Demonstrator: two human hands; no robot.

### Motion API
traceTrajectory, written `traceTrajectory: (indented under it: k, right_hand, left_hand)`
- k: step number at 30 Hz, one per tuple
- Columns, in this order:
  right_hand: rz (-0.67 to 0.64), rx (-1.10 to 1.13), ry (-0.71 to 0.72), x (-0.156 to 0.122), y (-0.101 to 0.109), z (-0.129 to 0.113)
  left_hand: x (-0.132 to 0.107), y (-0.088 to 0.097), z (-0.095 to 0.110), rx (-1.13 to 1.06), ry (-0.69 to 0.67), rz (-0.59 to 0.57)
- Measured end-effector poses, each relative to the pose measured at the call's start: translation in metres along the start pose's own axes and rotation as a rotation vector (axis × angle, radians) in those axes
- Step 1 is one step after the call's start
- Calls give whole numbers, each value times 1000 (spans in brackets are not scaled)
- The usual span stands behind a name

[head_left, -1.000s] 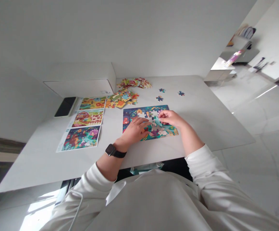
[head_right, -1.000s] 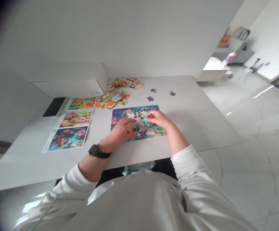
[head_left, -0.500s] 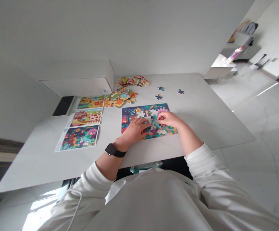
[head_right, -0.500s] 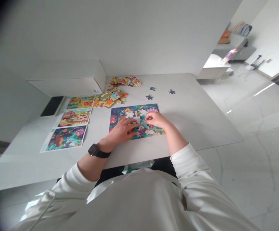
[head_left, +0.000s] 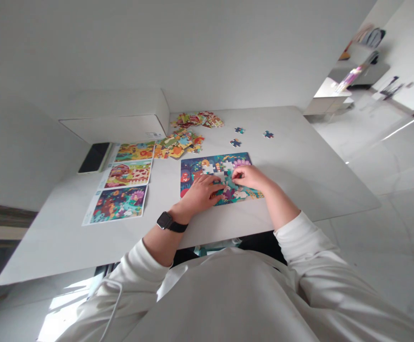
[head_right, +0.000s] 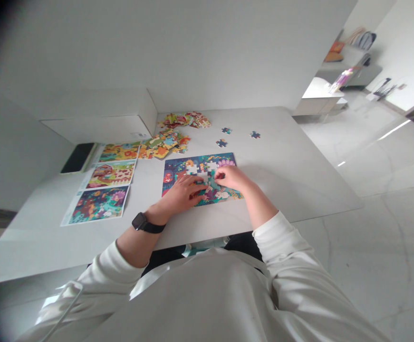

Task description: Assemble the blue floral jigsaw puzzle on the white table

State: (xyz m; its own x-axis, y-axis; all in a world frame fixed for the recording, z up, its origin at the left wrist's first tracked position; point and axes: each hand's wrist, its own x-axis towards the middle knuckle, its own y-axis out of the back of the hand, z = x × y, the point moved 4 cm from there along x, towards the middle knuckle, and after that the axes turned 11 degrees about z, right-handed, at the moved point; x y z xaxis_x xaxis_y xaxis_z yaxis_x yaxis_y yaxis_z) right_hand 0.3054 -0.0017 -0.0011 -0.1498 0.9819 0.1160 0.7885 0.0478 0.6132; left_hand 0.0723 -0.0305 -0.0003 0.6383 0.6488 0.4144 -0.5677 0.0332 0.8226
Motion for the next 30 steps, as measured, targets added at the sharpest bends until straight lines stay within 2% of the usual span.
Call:
traceTrajectory:
  k: [10, 30]
  right_hand:
    - [24, -70, 50, 0, -3, 7]
    - [62, -234, -164, -2, -3, 5]
  left_hand:
    - [-1, 0, 1, 4, 7, -3]
    - [0, -1, 4, 39, 2, -2]
